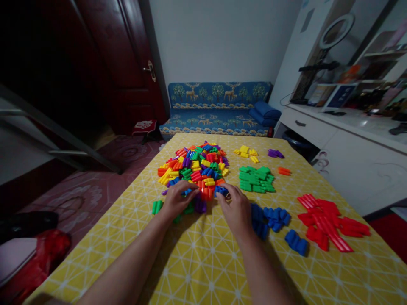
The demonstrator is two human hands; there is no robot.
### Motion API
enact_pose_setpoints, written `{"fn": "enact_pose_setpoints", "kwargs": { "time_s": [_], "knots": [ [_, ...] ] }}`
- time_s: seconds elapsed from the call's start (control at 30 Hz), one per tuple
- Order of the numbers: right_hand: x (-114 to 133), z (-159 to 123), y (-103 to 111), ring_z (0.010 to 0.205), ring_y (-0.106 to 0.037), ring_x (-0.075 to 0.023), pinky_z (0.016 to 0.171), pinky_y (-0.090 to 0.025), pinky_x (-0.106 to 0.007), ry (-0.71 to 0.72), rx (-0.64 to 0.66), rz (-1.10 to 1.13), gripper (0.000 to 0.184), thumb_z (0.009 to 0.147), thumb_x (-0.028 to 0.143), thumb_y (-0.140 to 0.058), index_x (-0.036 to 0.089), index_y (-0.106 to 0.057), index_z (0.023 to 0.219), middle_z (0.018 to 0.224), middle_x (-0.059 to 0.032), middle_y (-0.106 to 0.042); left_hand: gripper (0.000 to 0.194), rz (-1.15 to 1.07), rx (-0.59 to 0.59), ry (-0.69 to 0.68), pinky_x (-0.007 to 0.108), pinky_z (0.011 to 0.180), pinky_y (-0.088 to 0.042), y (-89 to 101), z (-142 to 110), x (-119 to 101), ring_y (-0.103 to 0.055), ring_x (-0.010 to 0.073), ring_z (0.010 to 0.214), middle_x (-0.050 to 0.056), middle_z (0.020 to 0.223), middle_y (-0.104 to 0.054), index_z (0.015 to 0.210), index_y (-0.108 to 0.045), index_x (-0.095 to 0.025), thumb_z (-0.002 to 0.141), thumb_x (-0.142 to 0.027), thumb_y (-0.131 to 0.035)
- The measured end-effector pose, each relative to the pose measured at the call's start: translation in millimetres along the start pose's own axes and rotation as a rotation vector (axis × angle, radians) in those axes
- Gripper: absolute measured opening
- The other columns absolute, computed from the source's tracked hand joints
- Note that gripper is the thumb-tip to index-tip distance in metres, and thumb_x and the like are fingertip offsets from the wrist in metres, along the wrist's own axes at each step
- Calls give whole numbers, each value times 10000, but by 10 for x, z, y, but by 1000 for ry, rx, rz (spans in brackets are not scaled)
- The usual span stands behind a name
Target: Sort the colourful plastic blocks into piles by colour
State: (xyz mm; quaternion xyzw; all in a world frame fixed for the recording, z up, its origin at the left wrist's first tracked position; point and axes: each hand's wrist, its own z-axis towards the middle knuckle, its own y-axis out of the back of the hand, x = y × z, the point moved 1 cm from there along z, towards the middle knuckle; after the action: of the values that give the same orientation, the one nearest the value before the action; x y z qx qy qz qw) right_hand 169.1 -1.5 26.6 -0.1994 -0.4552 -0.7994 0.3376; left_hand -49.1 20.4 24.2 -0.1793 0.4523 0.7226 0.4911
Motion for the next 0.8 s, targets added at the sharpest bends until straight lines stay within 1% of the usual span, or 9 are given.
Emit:
{"fn": "enact_pose_setpoints", "kwargs": {
  "time_s": [0.07, 0.13, 0.2, 0.27, 0.33, 0.43, 0.53, 0.63, 0.8],
  "knots": [
    [-146, 46, 103, 756, -640, -202, 724, -492, -336, -83, 9, -156, 258, 879, 345, -586, 200, -694, 1063, 956, -75, -729, 144, 225, -127, -25, 382, 849, -495, 119, 25, 20, -620, 242, 916, 73, 900, -730, 927, -726, -212, 880, -255, -596],
    [-278, 70, 198, 753, -629, -223, 710, -458, -353, -148, 43, -340, 234, 867, 347, -585, 211, -724, 996, 866, -69, -730, 205, 377, -191, 13, 401, 909, -475, 224, 40, 46, -591, 259, 983, 70, 963, -723, 988, -721, -218, 837, -199, -583],
    [-373, 69, 258, 798, -619, -249, 724, -430, -378, -181, 78, -496, 212, 854, 342, -584, 227, -749, 921, 862, -73, -728, 269, 491, -185, 84, 414, 952, -458, 291, 44, 77, -572, 277, 1034, 73, 1021, -708, 1020, -724, -219, 788, -185, -592],
    [-414, 53, 274, 873, -604, -271, 755, -414, -400, -173, 75, -573, 185, 824, 310, -600, 243, -764, 878, 943, -75, -727, 296, 576, -135, 158, 429, 968, -452, 319, 37, 109, -555, 301, 1071, 86, 1060, -689, 1027, -737, -220, 757, -209, -616],
    [-402, 35, 252, 937, -587, -279, 786, -408, -411, -128, 32, -570, 189, 791, 254, -611, 254, -769, 894, 1030, -65, -714, 342, 624, -62, 206, 447, 970, -453, 320, 26, 138, -540, 327, 1103, 101, 1115, -665, 1066, -741, -227, 736, -269, -661],
    [-320, 18, 179, 988, -576, -269, 834, -410, -411, -34, -30, -487, 223, 783, 201, -598, 258, -763, 921, 1073, -50, -700, 447, 646, 34, 230, 459, 972, -460, 318, 12, 168, -529, 339, 1132, 108, 1195, -620, 1157, -717, -250, 717, -328, -705],
    [-236, 6, 105, 1000, -577, -253, 871, -410, -402, 32, -42, -393, 196, 799, 198, -593, 253, -755, 897, 1073, -41, -700, 463, 639, 87, 267, 435, 947, -483, 352, 7, 188, -543, 324, 1129, 109, 1197, -602, 1174, -709, -260, 711, -261, -698],
    [-193, -5, 64, 1004, -580, -245, 891, -408, -395, 52, -38, -338, 187, 809, 192, -590, 247, -747, 894, 1077, -39, -701, 483, 640, 125, 298, 418, 916, -498, 421, 5, 202, -563, 316, 1102, 109, 1170, -609, 1173, -708, -262, 693, -211, -706],
    [-152, -16, 40, 984, -591, -234, 901, -409, -389, 83, -31, -288, 168, 825, 198, -581, 241, -732, 885, 1052, -37, -710, 450, 607, 185, 299, 369, 888, -492, 523, 3, 221, -605, 280, 1040, 86, 1124, -648, 1158, -710, -274, 710, -260, -752]
  ]
}}
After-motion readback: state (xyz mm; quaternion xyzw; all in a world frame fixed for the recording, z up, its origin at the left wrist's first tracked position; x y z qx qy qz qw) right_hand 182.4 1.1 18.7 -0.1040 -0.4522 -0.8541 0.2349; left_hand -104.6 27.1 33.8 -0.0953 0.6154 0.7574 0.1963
